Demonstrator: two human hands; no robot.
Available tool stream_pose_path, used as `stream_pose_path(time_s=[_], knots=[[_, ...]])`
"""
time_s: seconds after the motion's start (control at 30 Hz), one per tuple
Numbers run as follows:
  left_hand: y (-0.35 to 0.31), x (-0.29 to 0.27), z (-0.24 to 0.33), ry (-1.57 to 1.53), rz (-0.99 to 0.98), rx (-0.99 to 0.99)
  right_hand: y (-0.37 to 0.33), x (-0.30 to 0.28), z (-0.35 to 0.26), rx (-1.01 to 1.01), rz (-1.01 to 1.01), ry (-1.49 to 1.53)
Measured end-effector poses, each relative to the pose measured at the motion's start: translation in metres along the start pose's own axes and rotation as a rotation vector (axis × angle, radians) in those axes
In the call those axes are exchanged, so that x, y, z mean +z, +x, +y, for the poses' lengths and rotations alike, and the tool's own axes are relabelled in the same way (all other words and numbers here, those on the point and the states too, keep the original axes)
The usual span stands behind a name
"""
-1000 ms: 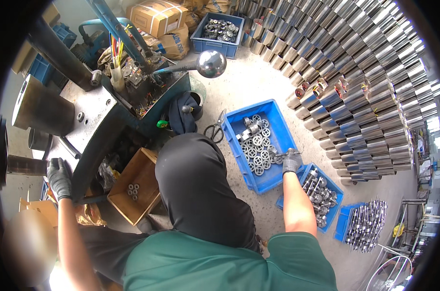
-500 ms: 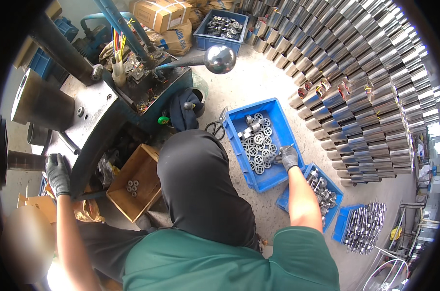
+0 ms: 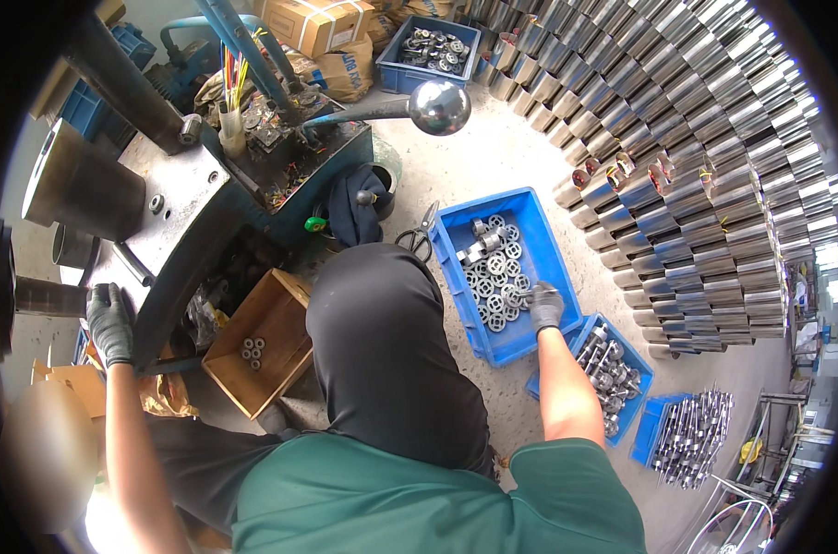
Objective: Using an industrial press machine to assemble metal gear and pin components.
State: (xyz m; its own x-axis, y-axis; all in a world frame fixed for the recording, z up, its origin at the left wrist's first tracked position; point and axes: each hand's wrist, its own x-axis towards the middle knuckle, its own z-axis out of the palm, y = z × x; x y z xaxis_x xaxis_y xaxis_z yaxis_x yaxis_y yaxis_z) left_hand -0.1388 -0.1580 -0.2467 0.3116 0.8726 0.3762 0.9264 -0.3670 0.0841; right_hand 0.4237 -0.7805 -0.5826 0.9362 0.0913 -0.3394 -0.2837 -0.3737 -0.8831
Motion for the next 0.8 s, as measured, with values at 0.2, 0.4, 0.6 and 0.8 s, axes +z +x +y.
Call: stream_pose_path(time_s=[0.2, 0.4, 0.6, 0.8], knots=[[-0.001, 0.002, 0.002, 0.010, 0.034, -0.003, -0.011, -0.007, 0.010, -0.725, -0.297, -0.674], [-0.002, -0.005, -0.006, 0.030, 0.033, -0.015, 0.009, 0.010, -0.016, 0.387, 0.009, 0.105], [-0.002, -0.004, 0.003, -0.007, 0.005, -0.036, 0.010, 0.018, 0.001, 0.123, -0.207, -0.081], [0.000, 0.002, -0.009, 0.016, 0.021, 0.022, -0.006, 0.024, 0.023, 0.170, 0.031, 0.211]])
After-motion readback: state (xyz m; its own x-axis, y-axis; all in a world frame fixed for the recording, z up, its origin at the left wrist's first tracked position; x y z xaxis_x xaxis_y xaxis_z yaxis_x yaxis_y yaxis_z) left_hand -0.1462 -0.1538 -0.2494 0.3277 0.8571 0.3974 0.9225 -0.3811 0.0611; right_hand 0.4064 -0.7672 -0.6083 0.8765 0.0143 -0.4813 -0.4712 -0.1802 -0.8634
